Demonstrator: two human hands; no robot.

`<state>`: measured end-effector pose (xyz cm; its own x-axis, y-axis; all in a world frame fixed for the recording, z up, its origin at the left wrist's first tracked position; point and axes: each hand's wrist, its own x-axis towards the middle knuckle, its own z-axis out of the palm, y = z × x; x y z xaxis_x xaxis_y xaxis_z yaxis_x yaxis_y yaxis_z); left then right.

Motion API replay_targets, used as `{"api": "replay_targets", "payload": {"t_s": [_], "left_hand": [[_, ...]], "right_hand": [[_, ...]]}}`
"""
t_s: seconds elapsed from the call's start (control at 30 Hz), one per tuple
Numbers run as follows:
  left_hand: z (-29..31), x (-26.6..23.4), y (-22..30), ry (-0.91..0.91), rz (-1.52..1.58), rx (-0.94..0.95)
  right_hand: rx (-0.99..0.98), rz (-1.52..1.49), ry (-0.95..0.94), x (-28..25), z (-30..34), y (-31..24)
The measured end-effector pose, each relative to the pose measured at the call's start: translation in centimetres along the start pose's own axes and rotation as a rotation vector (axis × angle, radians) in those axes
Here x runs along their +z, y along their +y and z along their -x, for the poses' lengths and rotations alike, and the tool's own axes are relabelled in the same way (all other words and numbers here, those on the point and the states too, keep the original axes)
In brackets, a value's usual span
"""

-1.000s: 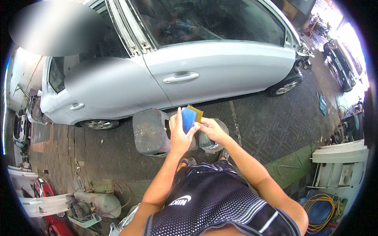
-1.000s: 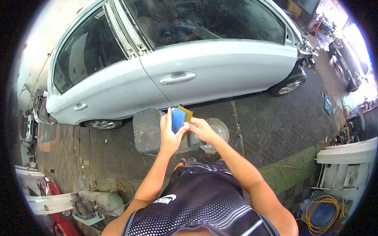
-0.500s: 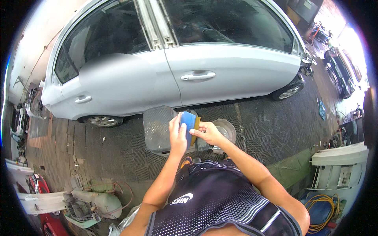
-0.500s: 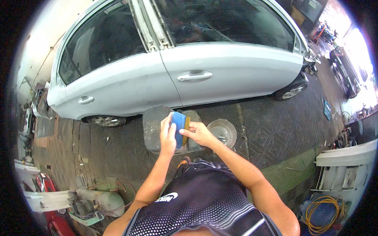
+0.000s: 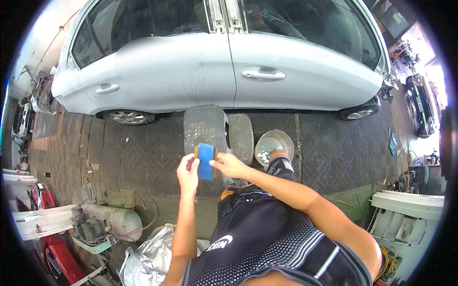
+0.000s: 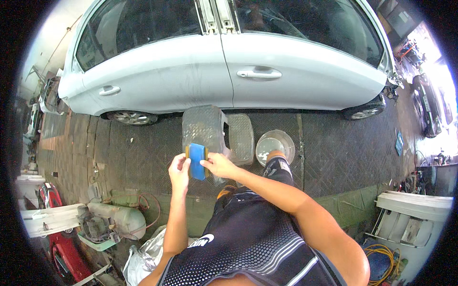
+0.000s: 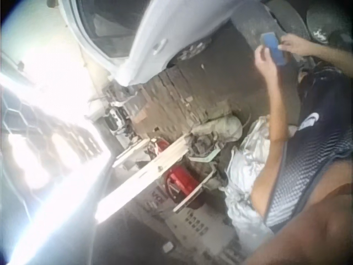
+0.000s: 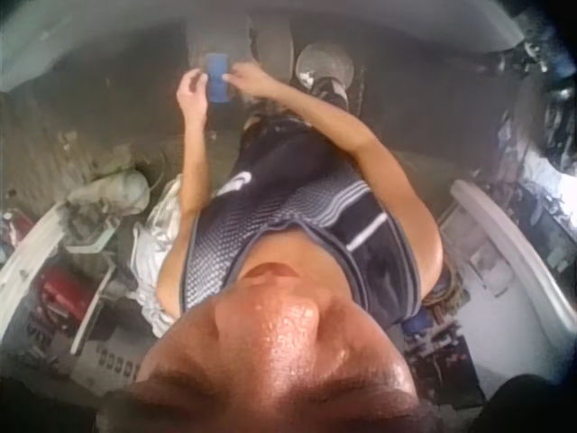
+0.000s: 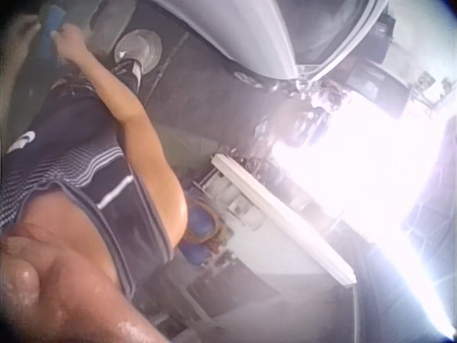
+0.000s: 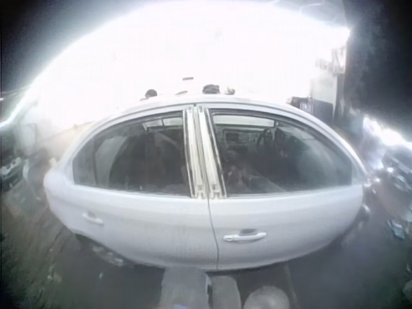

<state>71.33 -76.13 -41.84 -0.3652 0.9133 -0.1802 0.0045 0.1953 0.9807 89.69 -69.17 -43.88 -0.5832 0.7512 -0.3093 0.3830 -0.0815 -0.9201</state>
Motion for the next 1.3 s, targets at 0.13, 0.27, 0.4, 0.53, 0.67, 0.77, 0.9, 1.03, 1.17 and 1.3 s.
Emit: {"api": "replay_targets", "payload": {"t_s": [0.13, 0.27, 0.4, 0.53, 0.67, 0.77, 0.9, 1.03, 1.17, 1.3], "left_hand": [[2.5, 0.6, 1.2, 0.022, -0.648, 0.378], [3.8, 1.5, 3.0, -0.057, -0.981, 0.384], [2.1, 2.1, 2.7, 0.028, -1.103, 0.436], [-0.3, 1.2, 0.8, 0.137, -1.197, 0.454], [-3.1, 1.0, 1.6, 0.144, -1.17, 0.443], [-3.1, 0.0, 0.8, 0.252, -0.932, 0.141], [0.9, -3.3, -5.5, 0.399, -0.759, -0.069], [11.9, -6.5, -12.9, 0.442, -0.712, -0.193], [25.3, -7.7, -17.5, 0.424, -0.784, -0.421], [34.1, -7.6, -19.9, 0.344, -0.772, -0.747]], "right_hand": [[0.115, 0.05, -0.045, 2.2, -0.7, -0.8], [0.261, -0.282, -0.161, 2.2, -1.9, -0.8], [0.278, -0.517, -0.218, 2.2, -3.4, -0.2], [0.345, -0.287, -0.263, 0.5, -5.4, -2.8], [0.261, -0.227, -0.384, -0.6, -8.0, -1.9], [0.266, -0.087, -0.459, -1.4, -12.2, -1.1], [0.473, 0.05, 0.227, -1.3, -18.0, 9.1], [0.773, -0.041, 0.225, -2.8, -21.3, 20.0], [1.001, -0.531, -0.009, -4.0, -24.3, 26.3], [0.937, -0.605, -0.249, -7.7, -24.2, 34.3]]}}
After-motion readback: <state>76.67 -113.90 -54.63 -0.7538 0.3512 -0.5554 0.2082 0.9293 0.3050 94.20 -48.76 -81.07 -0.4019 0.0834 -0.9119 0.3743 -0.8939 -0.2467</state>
